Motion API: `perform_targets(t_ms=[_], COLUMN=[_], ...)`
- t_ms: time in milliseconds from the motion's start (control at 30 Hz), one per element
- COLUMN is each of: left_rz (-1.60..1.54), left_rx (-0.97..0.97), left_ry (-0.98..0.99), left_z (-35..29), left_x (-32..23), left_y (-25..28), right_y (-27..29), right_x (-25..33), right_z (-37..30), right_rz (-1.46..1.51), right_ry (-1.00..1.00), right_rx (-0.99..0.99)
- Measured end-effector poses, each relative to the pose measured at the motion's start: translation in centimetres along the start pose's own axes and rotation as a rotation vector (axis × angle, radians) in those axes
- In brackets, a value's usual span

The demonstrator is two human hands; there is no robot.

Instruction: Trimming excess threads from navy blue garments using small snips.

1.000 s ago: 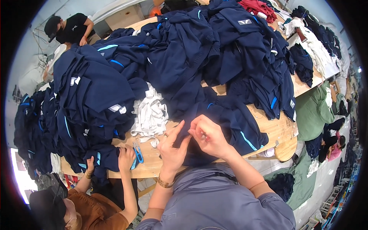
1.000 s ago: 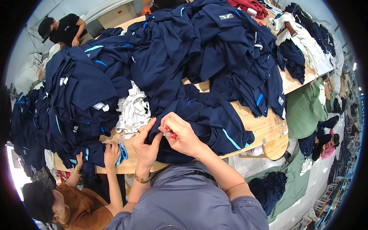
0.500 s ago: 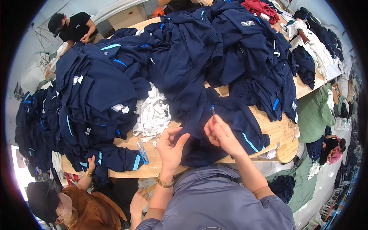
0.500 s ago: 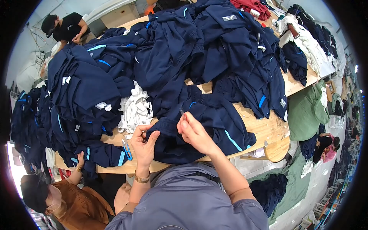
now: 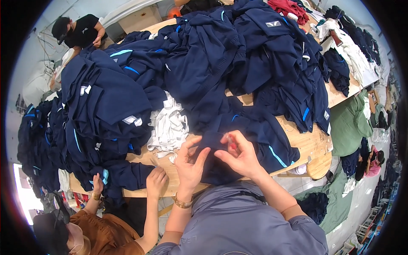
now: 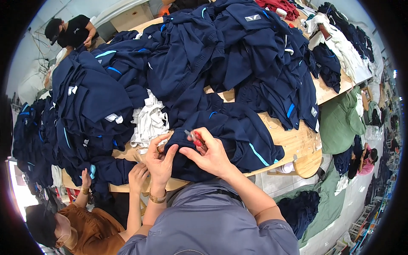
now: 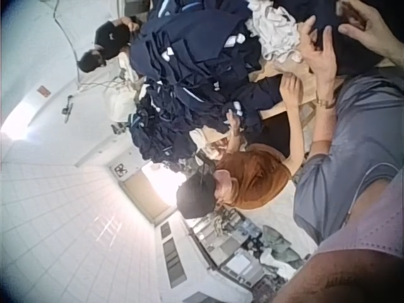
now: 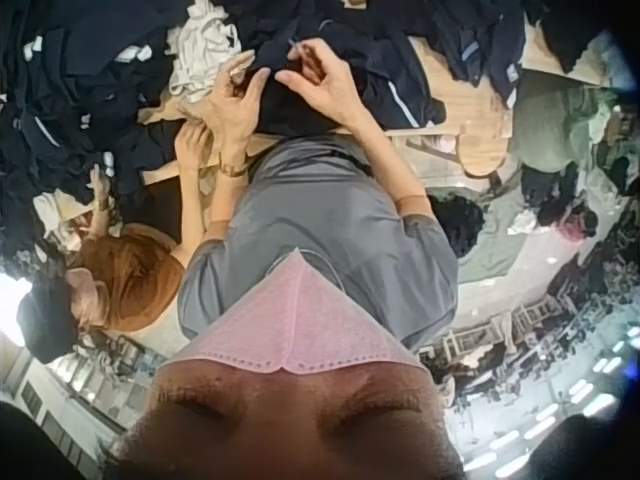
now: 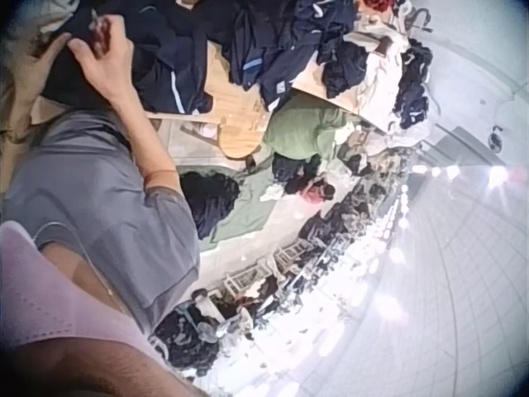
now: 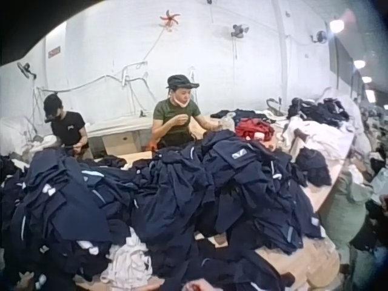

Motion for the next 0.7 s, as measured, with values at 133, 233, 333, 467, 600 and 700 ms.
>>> perform_targets(t_ms=[133,233,333,467,600,700], left_rz=[-0.061,-0.082,0.048,0.117,-0.043,-0.029], left_rx=[0.107,0.071,0.124,0.121,0.045,0.041], left_ry=[0.013,-0.002,-0.048,-0.104,-0.066,-0.116], left_z=[-0.1,-0.2,0.0,0.1,0.2,0.1], left_x=[0.5,0.5,0.6,-0.2,0.5,1.1], left_y=[0.0,-0.1,0.2,-0.1,0.2,0.2], right_y=[-0.7,-1.0,-1.4,-0.9,-0.1,-0.3], right_x=[-0.3,-1.1,-1.5,-2.2,-1.5,-2.5], right_z=[1.3,1.4,1.4,0.7,0.0,-0.6], right_rz=[0.051,0.065,0.269,0.894,0.686,0.175], right_ry=[0.132,0.166,0.109,-0.299,-0.230,-0.055], right_rx=[0.103,0.150,0.087,-0.046,-0.047,-0.020])
Point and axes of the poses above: each hand's wrist, its own z-axis towards the middle knuckle, its own y-axis out of the back of the hand, x = y × z, the point moved 1 cm from there along z, towards the middle knuckle, and after that the axes turned 1 degree about -x, right-handed, at the moved point
